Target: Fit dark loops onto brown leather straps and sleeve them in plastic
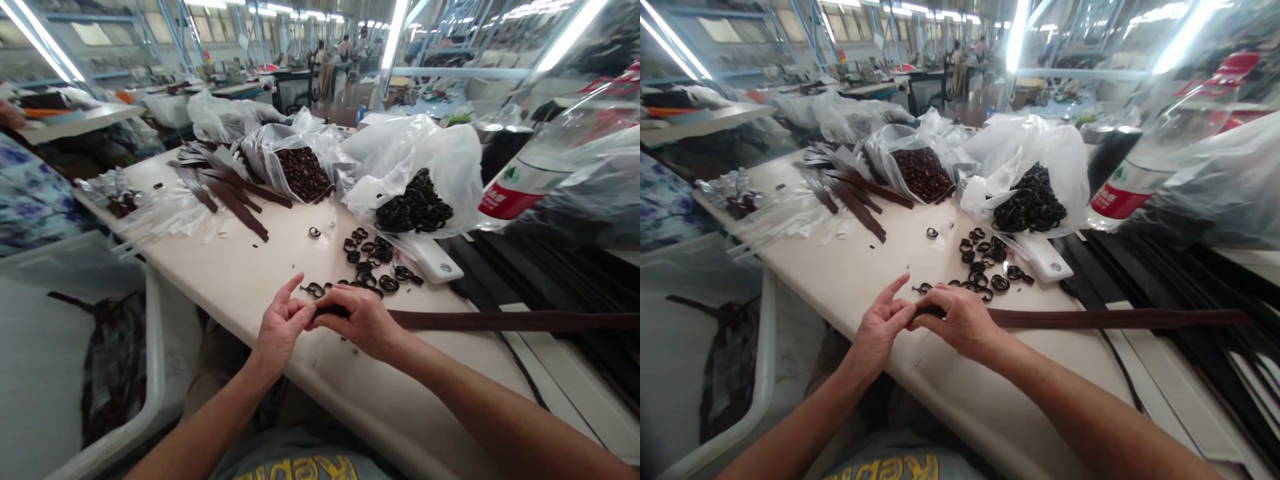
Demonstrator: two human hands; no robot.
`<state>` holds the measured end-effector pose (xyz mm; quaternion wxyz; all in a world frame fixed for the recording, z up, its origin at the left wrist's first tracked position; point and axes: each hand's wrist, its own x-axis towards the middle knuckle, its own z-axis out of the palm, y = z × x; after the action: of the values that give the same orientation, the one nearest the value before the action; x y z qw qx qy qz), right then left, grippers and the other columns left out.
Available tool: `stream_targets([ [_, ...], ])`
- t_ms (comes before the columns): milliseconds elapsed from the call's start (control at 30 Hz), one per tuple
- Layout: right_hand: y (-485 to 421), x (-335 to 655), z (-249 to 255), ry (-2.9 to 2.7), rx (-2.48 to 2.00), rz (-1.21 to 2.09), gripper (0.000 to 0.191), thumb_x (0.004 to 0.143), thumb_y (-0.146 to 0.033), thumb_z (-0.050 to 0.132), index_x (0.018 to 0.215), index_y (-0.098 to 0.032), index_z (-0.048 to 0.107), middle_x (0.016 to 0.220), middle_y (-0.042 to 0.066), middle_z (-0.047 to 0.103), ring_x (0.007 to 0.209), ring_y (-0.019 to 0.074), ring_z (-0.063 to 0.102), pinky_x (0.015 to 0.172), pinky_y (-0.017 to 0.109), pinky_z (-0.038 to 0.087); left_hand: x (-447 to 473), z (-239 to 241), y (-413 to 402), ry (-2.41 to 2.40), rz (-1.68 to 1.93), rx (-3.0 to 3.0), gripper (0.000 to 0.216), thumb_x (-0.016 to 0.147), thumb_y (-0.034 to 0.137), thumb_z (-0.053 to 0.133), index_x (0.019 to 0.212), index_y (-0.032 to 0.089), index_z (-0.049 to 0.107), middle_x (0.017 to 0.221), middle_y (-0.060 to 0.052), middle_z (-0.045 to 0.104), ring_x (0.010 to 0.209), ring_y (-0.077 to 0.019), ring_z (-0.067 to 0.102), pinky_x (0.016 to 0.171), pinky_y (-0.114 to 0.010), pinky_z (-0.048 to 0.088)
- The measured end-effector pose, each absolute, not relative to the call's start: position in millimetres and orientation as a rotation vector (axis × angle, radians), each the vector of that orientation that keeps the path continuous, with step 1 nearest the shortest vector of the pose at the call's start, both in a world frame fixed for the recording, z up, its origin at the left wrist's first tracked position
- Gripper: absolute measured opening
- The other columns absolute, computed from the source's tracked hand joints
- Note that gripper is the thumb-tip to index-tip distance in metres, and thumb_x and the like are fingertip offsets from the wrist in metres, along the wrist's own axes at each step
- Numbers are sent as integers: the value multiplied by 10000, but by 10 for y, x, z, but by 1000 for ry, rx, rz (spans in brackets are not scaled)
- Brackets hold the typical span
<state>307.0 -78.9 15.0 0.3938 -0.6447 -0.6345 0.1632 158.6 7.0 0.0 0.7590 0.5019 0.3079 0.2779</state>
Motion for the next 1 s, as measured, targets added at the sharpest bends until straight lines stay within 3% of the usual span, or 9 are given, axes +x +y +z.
stream_targets([
  [200, -853, 3102, 82, -1760, -1570, 234, 174, 929, -296, 621, 828, -170, 686, 729, 22, 639, 652, 139, 595, 602, 235, 407, 1450, 6, 89, 675, 487, 1107, 700, 764, 291, 767, 1391, 159, 486, 759, 5, 691, 709, -105, 601, 734, -236, 476],
  [333, -888, 3104, 136, -1813, -1547, 170, 186, 956, -277, 567, 835, -164, 653, 729, 27, 624, 645, 138, 581, 595, 238, 396, 1380, 23, 144, 648, 369, 1175, 385, 736, 280, 788, 1094, 174, 693, 909, -50, 751, 842, -168, 676, 816, -285, 513],
  [467, -891, 3104, 200, -1846, -1575, 116, 251, 983, -303, 517, 800, -174, 630, 698, 21, 605, 617, 132, 557, 579, 245, 371, 1385, 44, 217, 646, 388, 1534, 171, 795, 304, 732, 922, 193, 757, 909, -55, 764, 853, -206, 686, 816, -321, 528],
  [600, -874, 3159, 199, -1853, -1603, 70, 291, 996, -312, 481, 776, -181, 619, 686, 21, 601, 610, 133, 551, 579, 249, 361, 1443, 109, 298, 564, 416, 1947, 139, 859, 298, 662, 902, 223, 771, 861, -40, 766, 806, -202, 690, 787, -310, 516],
  [833, -863, 3460, 301, -1721, -1730, 0, 185, 942, -258, 569, 789, -171, 629, 709, 17, 610, 626, 132, 571, 597, 237, 372, 1963, 110, 835, 507, 307, 2285, 196, 897, 333, 605, 924, 218, 762, 893, -36, 755, 820, -186, 680, 778, -272, 490],
  [1000, -908, 3496, 364, -1693, -1708, -41, 193, 935, -242, 568, 756, -183, 609, 681, 8, 596, 611, 129, 561, 589, 231, 376, 2528, -65, 1248, 633, 224, 2694, 274, 885, 314, 613, 1114, 210, 724, 1057, -80, 704, 889, -193, 655, 838, -289, 476],
])
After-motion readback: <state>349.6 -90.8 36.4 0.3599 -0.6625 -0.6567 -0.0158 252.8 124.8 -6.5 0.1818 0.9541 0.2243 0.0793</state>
